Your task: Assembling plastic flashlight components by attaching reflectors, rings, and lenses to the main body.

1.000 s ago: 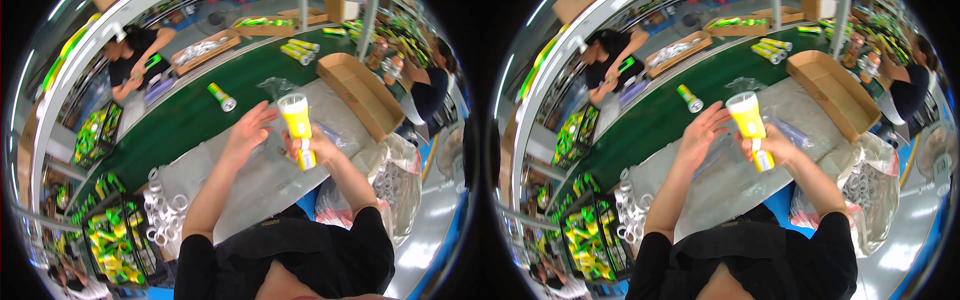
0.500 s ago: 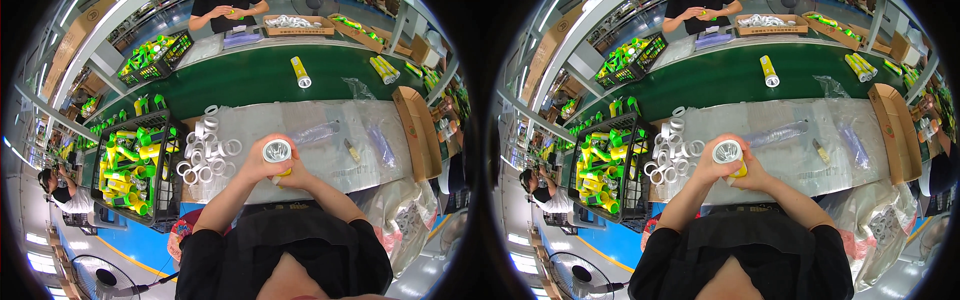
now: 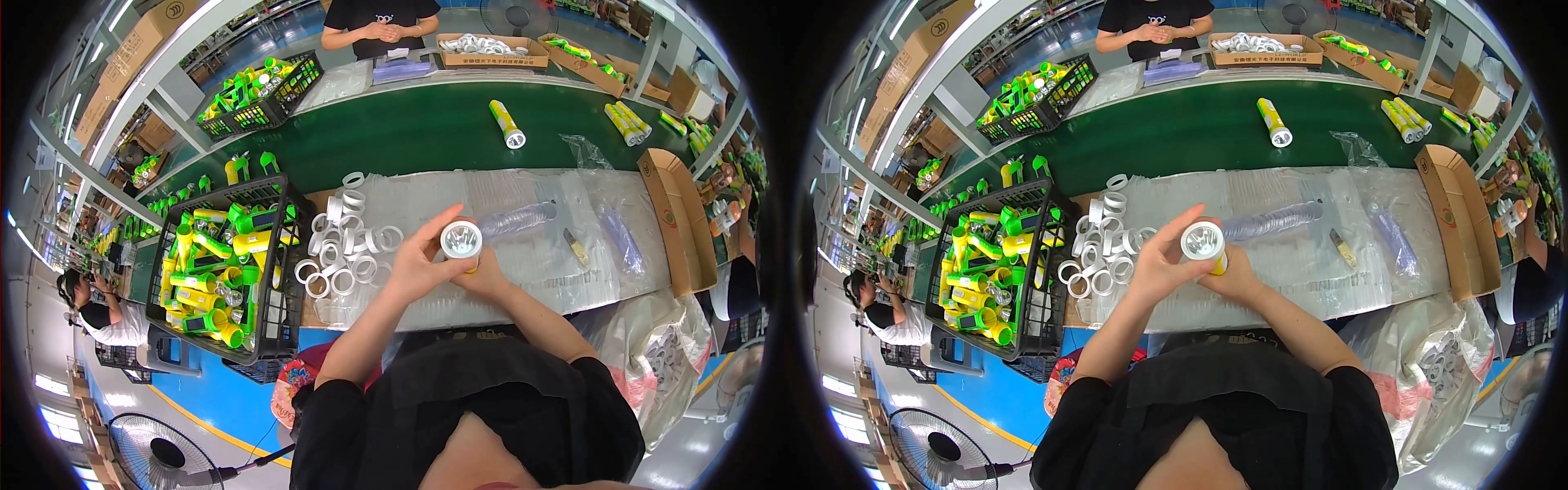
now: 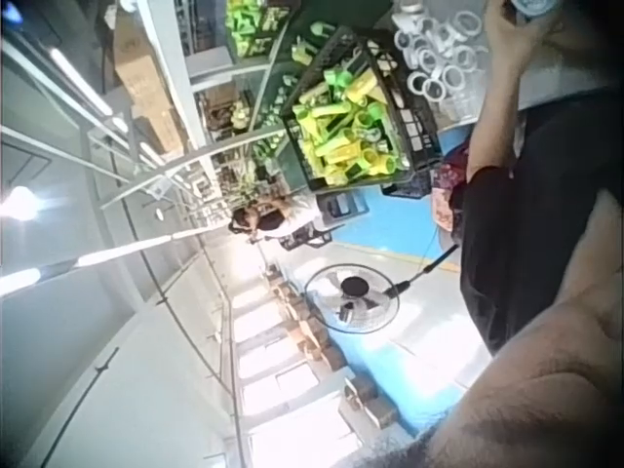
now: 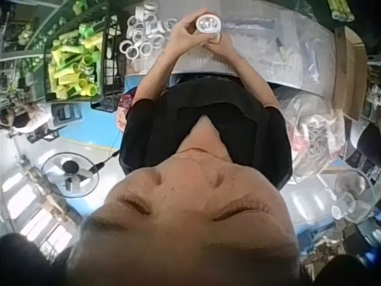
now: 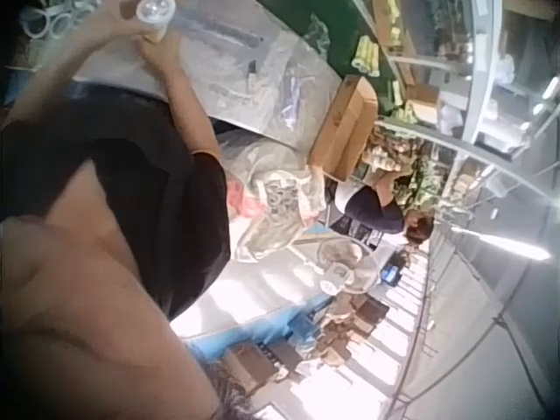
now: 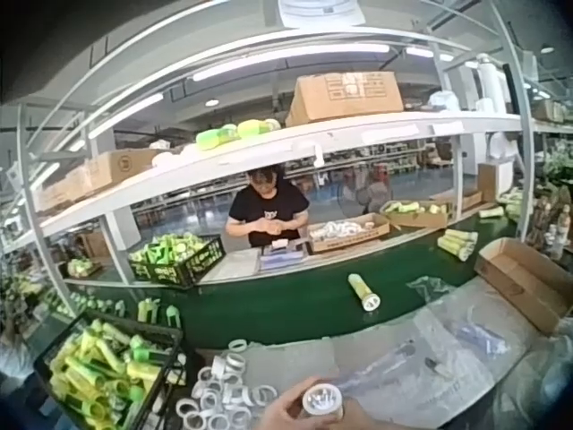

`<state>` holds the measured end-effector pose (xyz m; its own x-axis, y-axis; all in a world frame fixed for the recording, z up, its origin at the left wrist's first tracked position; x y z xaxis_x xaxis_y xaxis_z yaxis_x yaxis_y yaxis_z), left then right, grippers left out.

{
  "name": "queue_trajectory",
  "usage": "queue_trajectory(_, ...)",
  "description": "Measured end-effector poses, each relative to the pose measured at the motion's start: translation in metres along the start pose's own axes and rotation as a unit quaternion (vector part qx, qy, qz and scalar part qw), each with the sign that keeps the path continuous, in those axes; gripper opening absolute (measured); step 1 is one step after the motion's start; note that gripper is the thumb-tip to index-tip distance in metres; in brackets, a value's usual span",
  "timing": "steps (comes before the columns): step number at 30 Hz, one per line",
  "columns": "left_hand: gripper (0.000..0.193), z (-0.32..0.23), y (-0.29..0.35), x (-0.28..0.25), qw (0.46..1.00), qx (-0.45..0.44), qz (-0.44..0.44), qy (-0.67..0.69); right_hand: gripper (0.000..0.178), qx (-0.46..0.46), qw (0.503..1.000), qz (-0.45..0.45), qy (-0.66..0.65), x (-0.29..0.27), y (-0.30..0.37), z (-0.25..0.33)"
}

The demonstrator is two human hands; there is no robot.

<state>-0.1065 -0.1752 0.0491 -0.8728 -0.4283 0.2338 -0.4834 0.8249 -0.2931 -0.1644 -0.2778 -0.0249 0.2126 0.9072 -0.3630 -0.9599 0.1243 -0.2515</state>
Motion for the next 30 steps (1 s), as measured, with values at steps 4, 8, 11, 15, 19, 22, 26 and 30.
queue_trajectory(4, 0.093, 0.005, 0.004, 0.006, 0.977, 0.058, -0.146, -0.144, 0.037, 0.019, 0.997, -0.058, 0.045, 0.002, -0.007, -0.006)
queue_trajectory(8, 0.091, -0.011, -0.001, 0.009, 0.992, 0.088, 0.035, -0.085, 0.037, 0.007, 0.998, -0.057, 0.028, -0.004, 0.002, -0.009)
queue_trajectory(11, 0.090, -0.013, 0.002, 0.003, 0.993, 0.071, 0.032, -0.091, 0.037, 0.001, 0.998, -0.061, -0.003, -0.001, 0.002, -0.007)
queue_trajectory(15, 0.088, -0.019, 0.001, 0.018, 0.991, 0.066, -0.084, -0.082, 0.038, 0.010, 0.999, -0.044, -0.006, 0.003, 0.005, -0.016)
queue_trajectory(19, 0.093, -0.004, -0.003, 0.008, 0.999, 0.024, 0.009, -0.035, 0.039, 0.009, 0.998, -0.042, -0.043, 0.000, 0.006, -0.021)
queue_trajectory(22, 0.095, 0.002, -0.005, 0.009, 0.997, 0.024, -0.035, -0.070, 0.040, -0.002, 0.998, -0.050, -0.025, 0.000, 0.000, -0.016)
queue_trajectory(26, 0.085, 0.005, -0.008, 0.005, 0.977, 0.109, -0.127, -0.134, 0.042, -0.025, 0.998, -0.052, 0.021, 0.001, -0.010, -0.016)
queue_trajectory(30, 0.077, 0.002, -0.004, -0.001, 0.979, 0.121, -0.155, -0.055, 0.043, 0.021, 0.998, -0.053, 0.023, 0.003, -0.003, -0.025)
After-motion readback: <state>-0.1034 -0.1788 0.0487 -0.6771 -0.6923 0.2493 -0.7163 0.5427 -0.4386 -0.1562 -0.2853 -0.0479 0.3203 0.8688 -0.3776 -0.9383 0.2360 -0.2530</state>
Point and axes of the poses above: each hand's wrist, its own y-axis away from the middle knuckle, its own x-axis out of the palm, z = x × y, the point moved 6 cm from there along -y, towards the middle knuckle, and after that the axes turned 13 degrees about y, right-handed, at the moved point
